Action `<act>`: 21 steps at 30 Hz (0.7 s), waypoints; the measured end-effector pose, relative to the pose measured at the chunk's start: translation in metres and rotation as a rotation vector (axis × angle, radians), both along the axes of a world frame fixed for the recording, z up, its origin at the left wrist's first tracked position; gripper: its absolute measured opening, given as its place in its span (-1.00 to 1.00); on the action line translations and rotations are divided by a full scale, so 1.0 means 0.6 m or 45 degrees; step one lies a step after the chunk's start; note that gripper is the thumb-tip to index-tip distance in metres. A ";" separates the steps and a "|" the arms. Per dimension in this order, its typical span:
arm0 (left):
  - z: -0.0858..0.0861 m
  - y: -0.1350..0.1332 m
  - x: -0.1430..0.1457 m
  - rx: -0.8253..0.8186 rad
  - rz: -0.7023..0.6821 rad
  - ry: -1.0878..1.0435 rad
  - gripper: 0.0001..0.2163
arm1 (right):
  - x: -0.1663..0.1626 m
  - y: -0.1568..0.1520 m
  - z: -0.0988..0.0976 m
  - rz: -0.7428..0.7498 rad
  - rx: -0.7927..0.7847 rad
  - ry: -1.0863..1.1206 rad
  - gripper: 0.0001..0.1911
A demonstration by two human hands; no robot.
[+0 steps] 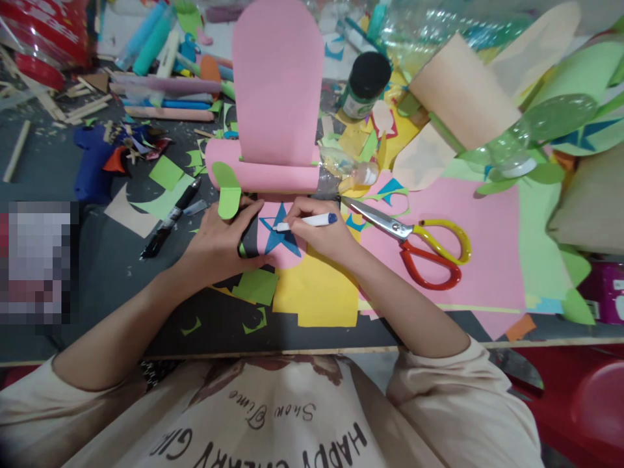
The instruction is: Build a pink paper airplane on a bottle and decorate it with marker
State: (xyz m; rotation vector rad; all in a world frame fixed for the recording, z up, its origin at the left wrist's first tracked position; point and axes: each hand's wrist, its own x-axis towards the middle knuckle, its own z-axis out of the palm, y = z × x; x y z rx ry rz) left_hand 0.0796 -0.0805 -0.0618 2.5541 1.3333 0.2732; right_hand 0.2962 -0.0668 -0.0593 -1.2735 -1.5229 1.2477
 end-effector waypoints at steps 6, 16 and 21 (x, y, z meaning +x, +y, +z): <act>0.001 0.000 0.001 -0.033 0.011 -0.005 -0.27 | -0.001 -0.003 -0.004 -0.067 0.038 0.067 -0.92; -0.001 0.001 -0.003 0.023 -0.030 -0.007 -0.27 | -0.004 -0.006 -0.005 0.013 0.063 0.008 -0.90; 0.000 0.000 -0.003 0.023 -0.016 -0.004 -0.27 | -0.004 -0.007 -0.002 -0.009 0.059 -0.013 -0.89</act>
